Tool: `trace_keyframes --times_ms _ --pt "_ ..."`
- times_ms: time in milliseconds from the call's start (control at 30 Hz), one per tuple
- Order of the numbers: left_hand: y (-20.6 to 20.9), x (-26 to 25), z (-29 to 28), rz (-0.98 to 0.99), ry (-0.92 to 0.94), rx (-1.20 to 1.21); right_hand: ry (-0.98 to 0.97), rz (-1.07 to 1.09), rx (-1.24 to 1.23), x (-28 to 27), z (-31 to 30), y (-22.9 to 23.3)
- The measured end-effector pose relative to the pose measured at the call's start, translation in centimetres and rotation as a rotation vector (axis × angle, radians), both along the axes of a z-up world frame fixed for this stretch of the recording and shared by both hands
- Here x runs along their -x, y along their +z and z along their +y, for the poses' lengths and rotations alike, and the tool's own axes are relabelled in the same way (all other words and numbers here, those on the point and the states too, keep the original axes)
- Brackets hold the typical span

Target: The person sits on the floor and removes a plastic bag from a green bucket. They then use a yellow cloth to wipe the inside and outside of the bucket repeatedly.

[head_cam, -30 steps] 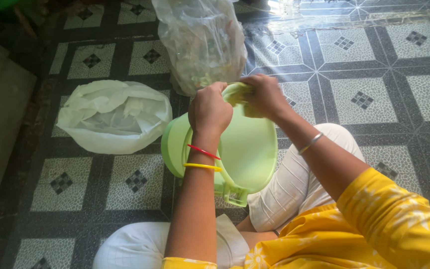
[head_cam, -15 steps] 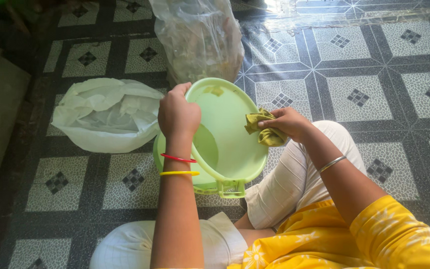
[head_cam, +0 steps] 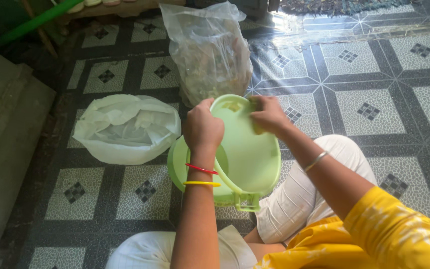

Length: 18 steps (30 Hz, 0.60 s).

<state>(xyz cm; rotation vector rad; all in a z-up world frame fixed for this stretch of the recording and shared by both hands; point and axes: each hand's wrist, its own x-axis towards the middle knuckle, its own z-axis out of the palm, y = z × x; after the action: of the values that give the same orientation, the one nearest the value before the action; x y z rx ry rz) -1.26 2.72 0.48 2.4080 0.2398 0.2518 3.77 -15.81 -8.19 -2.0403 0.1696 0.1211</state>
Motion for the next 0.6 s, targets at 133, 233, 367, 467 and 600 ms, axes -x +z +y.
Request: trace_keyframes --times_ms 133,233,367,467,600 --pt "0.7 0.0 -0.5 0.021 -0.037 -0.030 0.204 -0.582 0.114 1.2 4.9 2.7" --pt "0.8 0.1 -0.3 0.071 -0.056 -0.030 0.279 -0.793 0.216 1.8 6.2 3.1" --pt "0.0 -0.1 0.4 0.008 -0.064 0.020 0.181 -0.727 0.358 0.7 4.5 1.7" --pt "-0.6 -0.3 0.9 -0.041 -0.048 0.042 0.072 -0.286 0.545 -0.2 1.5 -0.1" --pt "-0.7 -0.4 1.0 -0.074 0.029 0.019 0.105 0.296 0.308 0.4 -3.2 -3.0"
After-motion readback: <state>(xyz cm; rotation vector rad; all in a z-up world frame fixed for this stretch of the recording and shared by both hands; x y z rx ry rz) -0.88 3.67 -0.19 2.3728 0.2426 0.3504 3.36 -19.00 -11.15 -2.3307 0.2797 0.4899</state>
